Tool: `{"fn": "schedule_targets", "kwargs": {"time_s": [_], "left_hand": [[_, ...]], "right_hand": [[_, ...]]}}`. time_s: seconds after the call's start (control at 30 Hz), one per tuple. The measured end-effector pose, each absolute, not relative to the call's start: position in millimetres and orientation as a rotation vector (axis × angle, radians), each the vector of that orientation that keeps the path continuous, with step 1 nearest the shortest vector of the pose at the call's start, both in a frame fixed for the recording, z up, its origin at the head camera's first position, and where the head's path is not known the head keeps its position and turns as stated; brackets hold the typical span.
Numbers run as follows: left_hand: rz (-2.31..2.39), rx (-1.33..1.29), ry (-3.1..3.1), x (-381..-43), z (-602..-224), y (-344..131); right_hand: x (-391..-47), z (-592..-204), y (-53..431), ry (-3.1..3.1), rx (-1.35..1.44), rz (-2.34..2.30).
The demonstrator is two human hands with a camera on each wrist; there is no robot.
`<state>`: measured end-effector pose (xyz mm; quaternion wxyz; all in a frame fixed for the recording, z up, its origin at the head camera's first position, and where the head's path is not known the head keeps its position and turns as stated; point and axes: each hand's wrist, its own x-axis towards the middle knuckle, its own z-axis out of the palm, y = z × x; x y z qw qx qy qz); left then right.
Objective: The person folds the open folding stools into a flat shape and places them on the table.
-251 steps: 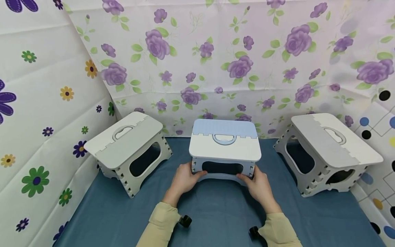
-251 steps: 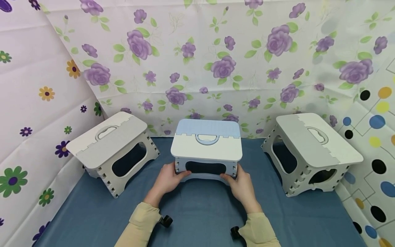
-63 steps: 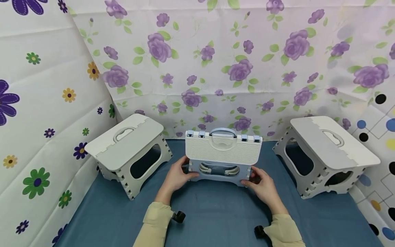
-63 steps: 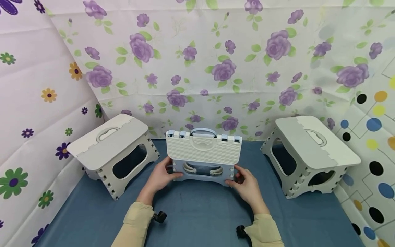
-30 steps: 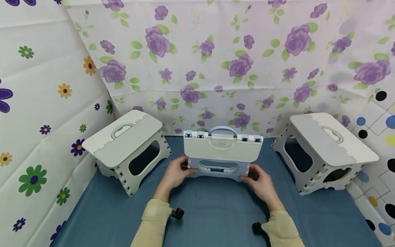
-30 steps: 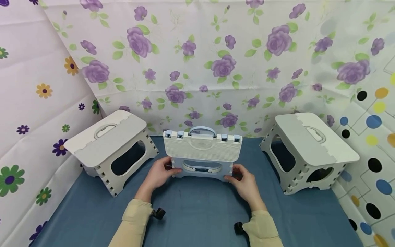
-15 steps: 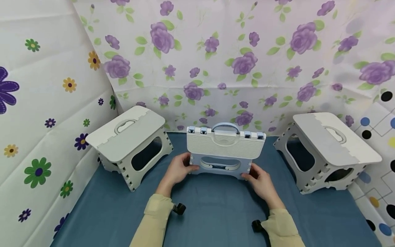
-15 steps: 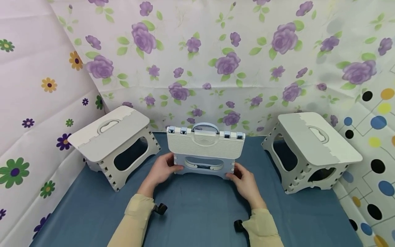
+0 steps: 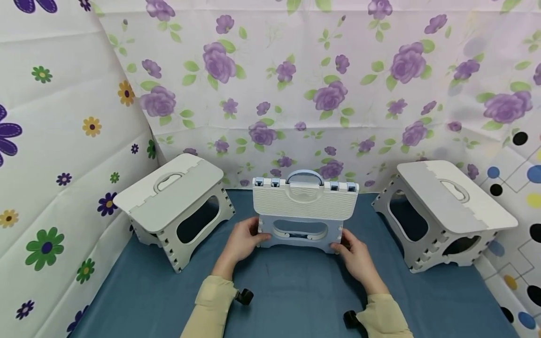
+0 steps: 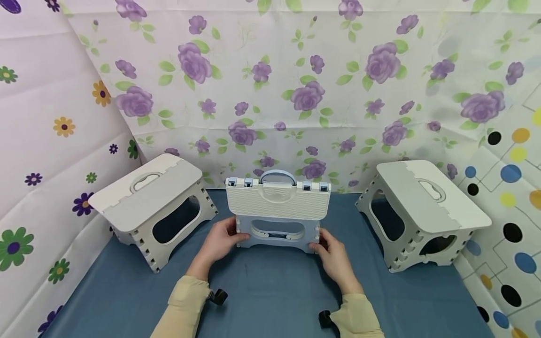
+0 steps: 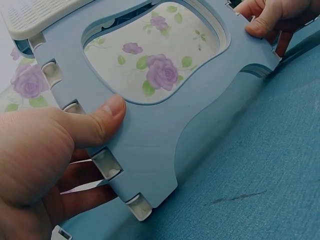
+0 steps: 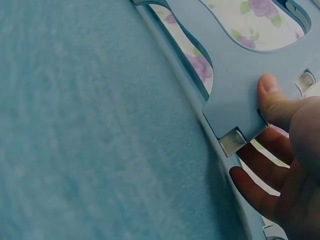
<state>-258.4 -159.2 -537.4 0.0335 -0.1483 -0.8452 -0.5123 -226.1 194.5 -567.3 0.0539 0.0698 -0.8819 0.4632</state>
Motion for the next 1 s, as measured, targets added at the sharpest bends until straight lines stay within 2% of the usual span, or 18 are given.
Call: {"fn": "schedule_targets", "kwargs": {"time_s": [0.43, 1.0], "left_hand": [[-1.613, -0.432, -2.585, -256.2, -530.9, -158.0], [-1.677, -0.356, -2.680, -255.0, -529.6, -157.7]], "right_hand": [[-225.2, -559.1, 198.0, -2.661, 0.255, 1.466], [-222.3, -553.3, 198.5, -2.747, 0.179, 1.516]]}}
